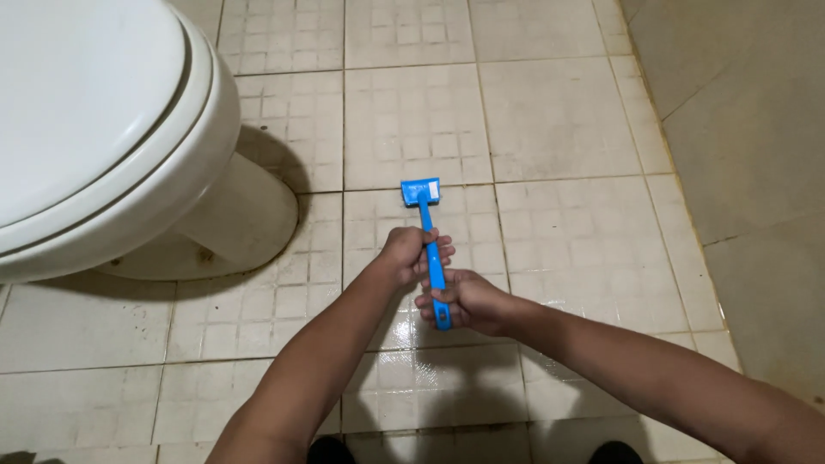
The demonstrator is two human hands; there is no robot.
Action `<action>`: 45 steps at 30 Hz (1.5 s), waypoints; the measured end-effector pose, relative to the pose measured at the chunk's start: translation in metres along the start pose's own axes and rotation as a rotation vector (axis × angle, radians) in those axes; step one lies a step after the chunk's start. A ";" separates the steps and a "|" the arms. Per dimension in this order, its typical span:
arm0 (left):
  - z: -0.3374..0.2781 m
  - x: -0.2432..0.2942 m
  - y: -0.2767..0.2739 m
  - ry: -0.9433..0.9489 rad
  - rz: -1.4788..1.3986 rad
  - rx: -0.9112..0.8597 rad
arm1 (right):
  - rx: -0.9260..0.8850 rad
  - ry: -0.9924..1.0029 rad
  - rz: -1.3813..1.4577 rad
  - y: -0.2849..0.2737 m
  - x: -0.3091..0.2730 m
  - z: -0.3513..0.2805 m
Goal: The person uses a blue scrub brush to clean the tiled floor of a bathroom. They scrub the floor tiles and grout lines near a white toilet and a sink, moving the brush back and forth in a repetitive motion.
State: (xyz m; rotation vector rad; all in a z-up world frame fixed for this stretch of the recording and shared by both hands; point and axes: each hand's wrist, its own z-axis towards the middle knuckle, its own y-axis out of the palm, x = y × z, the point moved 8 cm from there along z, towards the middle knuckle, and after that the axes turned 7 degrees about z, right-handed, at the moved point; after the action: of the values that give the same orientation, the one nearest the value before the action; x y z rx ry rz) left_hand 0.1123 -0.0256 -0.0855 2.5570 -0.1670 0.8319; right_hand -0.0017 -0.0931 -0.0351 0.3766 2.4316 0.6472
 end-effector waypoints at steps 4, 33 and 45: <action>-0.019 -0.040 -0.007 -0.029 -0.007 -0.030 | -0.024 0.038 -0.070 0.008 0.038 -0.023; -0.073 -0.047 -0.002 -0.178 0.082 -0.046 | -0.013 0.193 0.060 0.031 0.059 -0.048; -0.015 -0.006 -0.006 -0.024 -0.010 -0.006 | -0.023 0.078 0.033 0.014 0.018 -0.012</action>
State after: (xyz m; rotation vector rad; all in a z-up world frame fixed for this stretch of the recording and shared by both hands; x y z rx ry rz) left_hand 0.1010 -0.0139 -0.0799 2.5611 -0.1639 0.7966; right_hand -0.0219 -0.0782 -0.0275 0.3889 2.4937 0.7162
